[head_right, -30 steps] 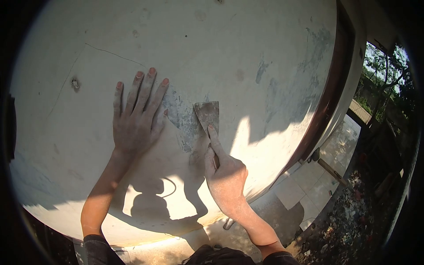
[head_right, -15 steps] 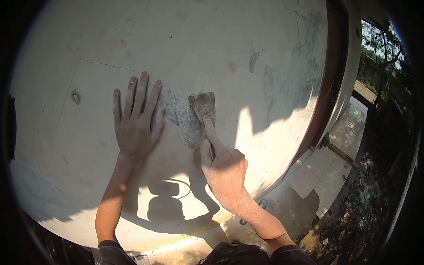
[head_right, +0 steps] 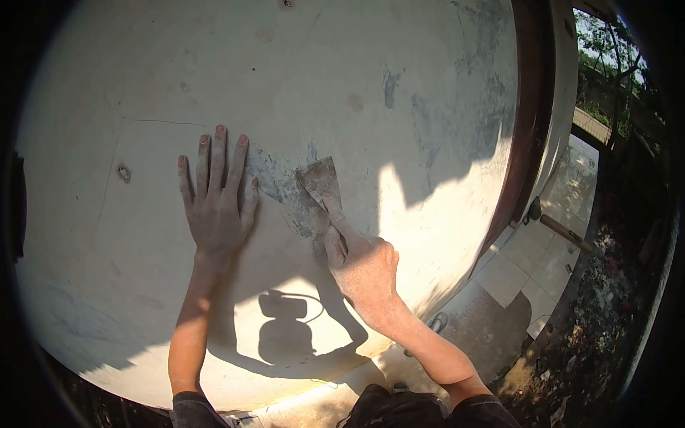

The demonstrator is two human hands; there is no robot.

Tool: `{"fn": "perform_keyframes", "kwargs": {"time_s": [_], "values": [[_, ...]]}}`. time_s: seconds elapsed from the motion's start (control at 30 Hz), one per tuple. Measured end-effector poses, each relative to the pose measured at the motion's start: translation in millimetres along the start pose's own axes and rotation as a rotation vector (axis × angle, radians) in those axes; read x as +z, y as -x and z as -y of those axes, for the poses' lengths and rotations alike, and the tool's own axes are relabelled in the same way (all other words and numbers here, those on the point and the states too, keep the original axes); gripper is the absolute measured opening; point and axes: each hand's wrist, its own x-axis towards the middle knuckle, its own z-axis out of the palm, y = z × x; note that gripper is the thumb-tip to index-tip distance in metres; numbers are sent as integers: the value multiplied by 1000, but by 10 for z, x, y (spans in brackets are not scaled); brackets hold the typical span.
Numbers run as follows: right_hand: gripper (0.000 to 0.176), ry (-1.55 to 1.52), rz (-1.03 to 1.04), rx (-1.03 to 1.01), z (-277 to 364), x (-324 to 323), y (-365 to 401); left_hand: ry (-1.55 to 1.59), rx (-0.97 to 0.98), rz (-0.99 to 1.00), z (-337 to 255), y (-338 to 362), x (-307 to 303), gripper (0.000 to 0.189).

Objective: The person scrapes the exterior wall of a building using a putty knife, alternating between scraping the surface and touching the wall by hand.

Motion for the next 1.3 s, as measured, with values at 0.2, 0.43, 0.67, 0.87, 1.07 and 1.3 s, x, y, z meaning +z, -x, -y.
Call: {"fn": "perform_keyframes", "kwargs": {"time_s": [0.2, 0.43, 0.67, 0.87, 1.07, 1.3], "values": [[45, 23, -20, -50, -35, 57, -86, -2, -12, 10, -7, -11, -19, 62], [46, 52, 51, 61, 92, -92, 42, 1, -1, 21, -24, -6, -32, 61], [50, 18, 84, 68, 37, -57, 77, -21, 15, 24, -32, -11, -29, 61], [49, 116, -90, -100, 102, -60, -175, -29, 9, 42, -33, -23, -68, 60], [42, 94, 25, 10, 94, -99, -13, -11, 18, 27, -35, -1, -21, 59], [46, 58, -64, 7, 63, 7, -75, -6, 23, 3, -25, -20, -46, 60]]}}
